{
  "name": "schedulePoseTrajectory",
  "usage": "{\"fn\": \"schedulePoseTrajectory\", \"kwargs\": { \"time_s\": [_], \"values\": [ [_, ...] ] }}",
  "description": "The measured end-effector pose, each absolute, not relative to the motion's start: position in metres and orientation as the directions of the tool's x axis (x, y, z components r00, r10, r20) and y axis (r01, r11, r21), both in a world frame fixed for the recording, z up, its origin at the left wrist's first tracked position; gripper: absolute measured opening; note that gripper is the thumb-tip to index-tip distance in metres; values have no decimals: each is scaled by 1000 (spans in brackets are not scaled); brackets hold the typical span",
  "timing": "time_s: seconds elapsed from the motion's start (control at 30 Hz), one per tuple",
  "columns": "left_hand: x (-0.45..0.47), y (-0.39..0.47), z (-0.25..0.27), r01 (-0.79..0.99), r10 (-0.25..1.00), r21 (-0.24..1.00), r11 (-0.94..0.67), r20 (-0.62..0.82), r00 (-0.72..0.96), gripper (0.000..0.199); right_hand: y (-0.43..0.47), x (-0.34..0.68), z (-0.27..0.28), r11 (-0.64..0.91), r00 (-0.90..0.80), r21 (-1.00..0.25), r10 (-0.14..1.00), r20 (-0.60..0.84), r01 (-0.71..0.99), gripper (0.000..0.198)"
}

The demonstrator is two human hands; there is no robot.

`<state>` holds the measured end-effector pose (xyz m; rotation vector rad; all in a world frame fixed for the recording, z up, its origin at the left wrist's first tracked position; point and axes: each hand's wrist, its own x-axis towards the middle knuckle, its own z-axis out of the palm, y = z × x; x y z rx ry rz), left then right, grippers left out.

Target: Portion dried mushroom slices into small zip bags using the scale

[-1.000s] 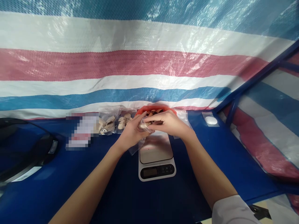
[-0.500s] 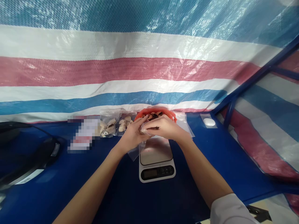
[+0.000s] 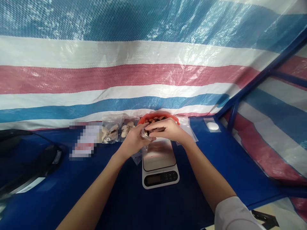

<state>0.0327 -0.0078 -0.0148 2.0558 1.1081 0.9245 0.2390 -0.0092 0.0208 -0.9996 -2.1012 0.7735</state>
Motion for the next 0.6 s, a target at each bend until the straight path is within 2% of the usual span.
{"fn": "schedulePoseTrajectory", "kwargs": {
  "time_s": [0.1,0.23,0.43,0.6],
  "values": [
    [29,-7,-12,412,902,831,-374,223,369,69,-5,250,17,476,-451,-825,835,315,306,22],
    [20,-4,-2,380,939,886,-267,151,308,77,5,264,8,433,-341,-769,893,294,471,20],
    [11,-3,8,420,957,890,-179,60,283,87,15,249,-5,425,-380,-468,905,194,775,22],
    [13,-2,9,419,957,889,-184,64,283,88,15,220,-15,403,-356,-269,911,208,875,25]
  ]
}}
